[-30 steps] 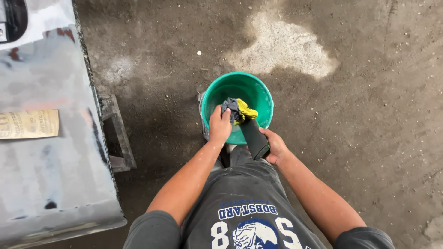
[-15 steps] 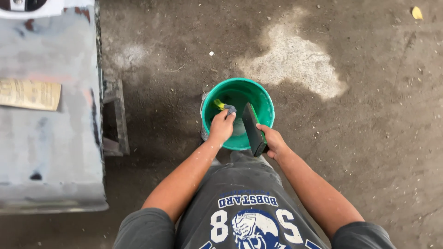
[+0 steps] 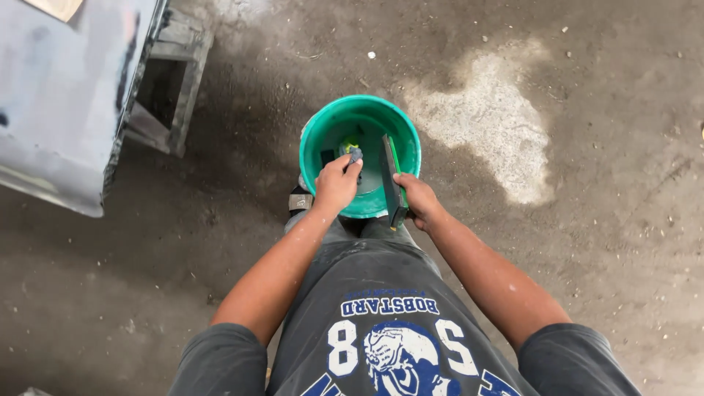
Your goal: The person sands a large, white car door using a green sanding block and a yellow cloth. They repeatedly wipe the surface, dip the sanding block and cloth into a green bucket of water, and continue sanding different sections of the door, including the edges and the area around the handle.
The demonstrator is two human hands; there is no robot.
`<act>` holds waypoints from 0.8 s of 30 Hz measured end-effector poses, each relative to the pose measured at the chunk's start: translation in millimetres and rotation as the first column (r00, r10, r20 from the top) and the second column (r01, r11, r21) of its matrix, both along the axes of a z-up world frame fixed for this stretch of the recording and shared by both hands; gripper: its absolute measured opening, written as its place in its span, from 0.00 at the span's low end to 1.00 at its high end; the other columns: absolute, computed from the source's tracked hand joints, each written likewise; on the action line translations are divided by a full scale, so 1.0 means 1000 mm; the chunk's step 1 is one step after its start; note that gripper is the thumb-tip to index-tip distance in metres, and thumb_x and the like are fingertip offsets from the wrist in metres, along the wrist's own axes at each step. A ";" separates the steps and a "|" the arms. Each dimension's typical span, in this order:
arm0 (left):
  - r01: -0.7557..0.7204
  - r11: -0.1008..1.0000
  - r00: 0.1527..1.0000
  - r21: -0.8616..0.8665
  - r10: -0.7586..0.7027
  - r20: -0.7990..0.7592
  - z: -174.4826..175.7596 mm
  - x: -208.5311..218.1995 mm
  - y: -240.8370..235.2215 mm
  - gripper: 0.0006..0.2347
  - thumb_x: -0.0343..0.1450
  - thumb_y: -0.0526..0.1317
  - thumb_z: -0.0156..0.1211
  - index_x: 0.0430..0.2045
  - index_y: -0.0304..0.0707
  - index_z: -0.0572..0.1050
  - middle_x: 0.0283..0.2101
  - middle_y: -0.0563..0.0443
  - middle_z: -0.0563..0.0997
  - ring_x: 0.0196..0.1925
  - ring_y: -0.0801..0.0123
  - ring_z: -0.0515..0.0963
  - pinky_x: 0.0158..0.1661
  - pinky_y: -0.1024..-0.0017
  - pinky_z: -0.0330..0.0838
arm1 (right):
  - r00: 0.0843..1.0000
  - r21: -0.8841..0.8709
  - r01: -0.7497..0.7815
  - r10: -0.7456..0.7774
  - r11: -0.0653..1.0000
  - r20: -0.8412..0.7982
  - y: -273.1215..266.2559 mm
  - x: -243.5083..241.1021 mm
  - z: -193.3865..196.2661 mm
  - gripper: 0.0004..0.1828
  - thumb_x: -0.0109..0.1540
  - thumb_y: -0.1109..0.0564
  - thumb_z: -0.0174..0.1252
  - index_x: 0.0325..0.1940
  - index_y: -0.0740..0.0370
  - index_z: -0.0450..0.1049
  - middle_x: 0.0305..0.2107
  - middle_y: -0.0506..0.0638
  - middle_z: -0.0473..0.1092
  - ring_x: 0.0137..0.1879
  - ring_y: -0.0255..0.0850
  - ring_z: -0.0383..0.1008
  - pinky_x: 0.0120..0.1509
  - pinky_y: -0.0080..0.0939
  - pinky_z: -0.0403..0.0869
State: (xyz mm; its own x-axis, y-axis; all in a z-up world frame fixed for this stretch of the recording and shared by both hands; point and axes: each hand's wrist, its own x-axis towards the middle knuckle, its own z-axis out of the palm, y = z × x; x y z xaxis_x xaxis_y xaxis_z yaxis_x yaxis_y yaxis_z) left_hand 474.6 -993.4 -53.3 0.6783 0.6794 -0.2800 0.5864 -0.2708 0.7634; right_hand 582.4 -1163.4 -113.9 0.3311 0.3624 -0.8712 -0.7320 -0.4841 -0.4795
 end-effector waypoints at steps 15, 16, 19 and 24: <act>0.235 0.965 0.968 0.112 -0.244 0.065 -0.028 -0.030 0.015 0.27 0.72 0.46 0.61 0.63 0.27 0.66 0.64 0.28 0.68 0.62 0.39 0.70 0.57 0.56 0.64 | 0.951 0.064 0.267 -0.252 0.962 -0.180 0.019 -0.030 -0.026 0.21 0.67 0.43 0.50 0.59 0.55 0.69 0.46 0.52 0.73 0.47 0.47 0.77 0.45 0.55 0.78; 0.247 0.966 0.969 0.078 -0.246 -0.020 -0.049 -0.035 0.020 0.31 0.70 0.47 0.63 0.65 0.26 0.64 0.65 0.25 0.66 0.62 0.36 0.68 0.57 0.56 0.63 | 0.929 0.074 0.327 -0.307 0.942 -0.208 0.023 -0.031 -0.023 0.20 0.67 0.44 0.51 0.58 0.58 0.70 0.44 0.54 0.74 0.46 0.48 0.77 0.46 0.55 0.79; 0.194 0.976 0.978 -0.102 -0.200 -0.062 -0.051 -0.037 0.017 0.33 0.69 0.51 0.64 0.65 0.27 0.63 0.63 0.30 0.70 0.59 0.45 0.75 0.57 0.60 0.68 | 0.874 0.119 0.422 -0.369 0.899 -0.317 0.022 -0.036 -0.024 0.22 0.69 0.44 0.49 0.56 0.64 0.72 0.42 0.58 0.75 0.46 0.51 0.77 0.48 0.54 0.79; -0.190 0.563 0.978 -0.804 0.040 -0.203 -0.041 -0.043 0.017 0.25 0.70 0.54 0.58 0.56 0.36 0.72 0.53 0.44 0.79 0.48 0.63 0.82 0.49 0.64 0.74 | 0.786 0.261 0.556 -0.397 0.789 -0.474 0.038 -0.059 0.011 0.23 0.70 0.44 0.44 0.58 0.63 0.71 0.46 0.57 0.76 0.49 0.50 0.78 0.56 0.52 0.77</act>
State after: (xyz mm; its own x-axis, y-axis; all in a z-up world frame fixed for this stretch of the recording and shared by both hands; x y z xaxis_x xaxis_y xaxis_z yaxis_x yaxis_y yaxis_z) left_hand 431.9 -976.0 -93.8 0.5111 0.1784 -0.8408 0.6880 0.5014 0.5246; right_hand 523.1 -1125.0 -103.4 0.2257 0.5630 -0.7950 -0.9742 0.1331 -0.1823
